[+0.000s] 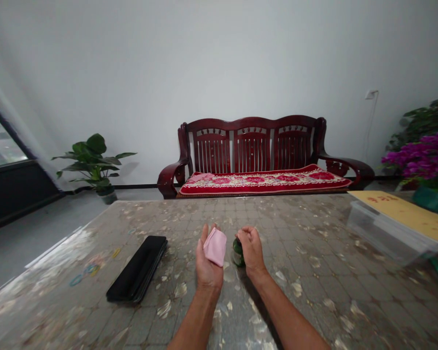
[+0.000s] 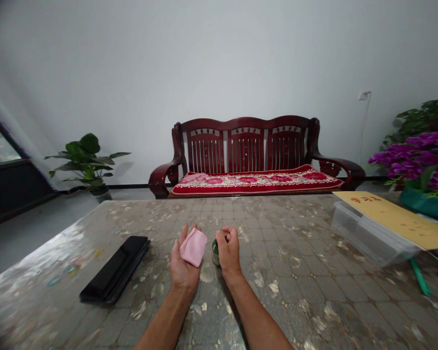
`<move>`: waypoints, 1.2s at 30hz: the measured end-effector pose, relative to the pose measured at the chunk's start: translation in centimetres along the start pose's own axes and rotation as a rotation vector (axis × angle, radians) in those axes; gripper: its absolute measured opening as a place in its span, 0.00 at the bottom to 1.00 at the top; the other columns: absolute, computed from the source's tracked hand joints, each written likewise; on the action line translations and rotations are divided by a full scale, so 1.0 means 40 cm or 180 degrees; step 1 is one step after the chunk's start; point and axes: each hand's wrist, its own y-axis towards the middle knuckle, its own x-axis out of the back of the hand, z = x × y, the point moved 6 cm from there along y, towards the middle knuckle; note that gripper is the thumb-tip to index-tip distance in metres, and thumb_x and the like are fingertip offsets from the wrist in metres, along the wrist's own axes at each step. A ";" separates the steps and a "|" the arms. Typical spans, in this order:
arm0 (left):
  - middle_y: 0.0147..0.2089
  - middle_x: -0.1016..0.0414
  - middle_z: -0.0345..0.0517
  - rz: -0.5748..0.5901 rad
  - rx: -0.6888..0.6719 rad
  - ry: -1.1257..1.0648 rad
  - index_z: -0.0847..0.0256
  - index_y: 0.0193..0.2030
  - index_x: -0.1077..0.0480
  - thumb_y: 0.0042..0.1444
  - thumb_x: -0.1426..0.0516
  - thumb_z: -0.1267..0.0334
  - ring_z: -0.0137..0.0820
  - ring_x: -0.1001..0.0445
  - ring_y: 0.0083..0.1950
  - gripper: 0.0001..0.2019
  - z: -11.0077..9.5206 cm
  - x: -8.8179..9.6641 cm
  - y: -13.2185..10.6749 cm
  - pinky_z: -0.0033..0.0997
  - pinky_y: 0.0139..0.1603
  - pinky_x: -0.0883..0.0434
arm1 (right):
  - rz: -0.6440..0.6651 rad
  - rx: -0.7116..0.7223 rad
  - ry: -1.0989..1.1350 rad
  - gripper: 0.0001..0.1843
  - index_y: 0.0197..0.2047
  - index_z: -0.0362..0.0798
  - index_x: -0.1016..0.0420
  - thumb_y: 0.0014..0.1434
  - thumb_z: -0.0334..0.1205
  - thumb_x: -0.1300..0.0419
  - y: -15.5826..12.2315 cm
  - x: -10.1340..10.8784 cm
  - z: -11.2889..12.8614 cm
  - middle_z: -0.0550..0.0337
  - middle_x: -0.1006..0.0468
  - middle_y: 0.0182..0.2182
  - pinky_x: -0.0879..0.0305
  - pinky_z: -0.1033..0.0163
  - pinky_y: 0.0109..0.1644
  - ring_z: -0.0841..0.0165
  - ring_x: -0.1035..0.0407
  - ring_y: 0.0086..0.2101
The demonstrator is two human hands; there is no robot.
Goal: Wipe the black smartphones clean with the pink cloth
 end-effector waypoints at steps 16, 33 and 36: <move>0.57 0.22 0.52 0.0037 0.0099 -0.0077 0.55 0.58 0.26 0.65 0.47 0.51 0.35 0.23 0.56 0.20 0.008 0.008 0.009 0.32 0.55 0.29 | 0.0568 -0.0122 -0.0201 0.22 0.30 0.50 0.26 0.52 0.62 0.38 0.002 -0.008 0.028 0.60 0.23 0.26 0.39 0.64 0.31 0.67 0.34 0.28; 0.58 0.23 0.52 0.0046 0.0117 -0.0105 0.56 0.58 0.26 0.66 0.48 0.52 0.35 0.23 0.56 0.20 0.003 0.000 0.004 0.31 0.54 0.28 | 0.0541 -0.0308 -0.0057 0.22 0.33 0.50 0.28 0.53 0.62 0.38 -0.007 -0.010 0.021 0.62 0.24 0.26 0.41 0.66 0.26 0.69 0.36 0.25; 0.58 0.23 0.52 0.0050 0.0071 -0.0053 0.56 0.59 0.27 0.66 0.49 0.52 0.36 0.23 0.56 0.20 0.002 0.001 0.004 0.31 0.53 0.27 | 0.0461 -0.0207 -0.0100 0.20 0.33 0.50 0.28 0.53 0.60 0.38 -0.004 -0.012 0.024 0.61 0.23 0.27 0.39 0.65 0.29 0.69 0.34 0.26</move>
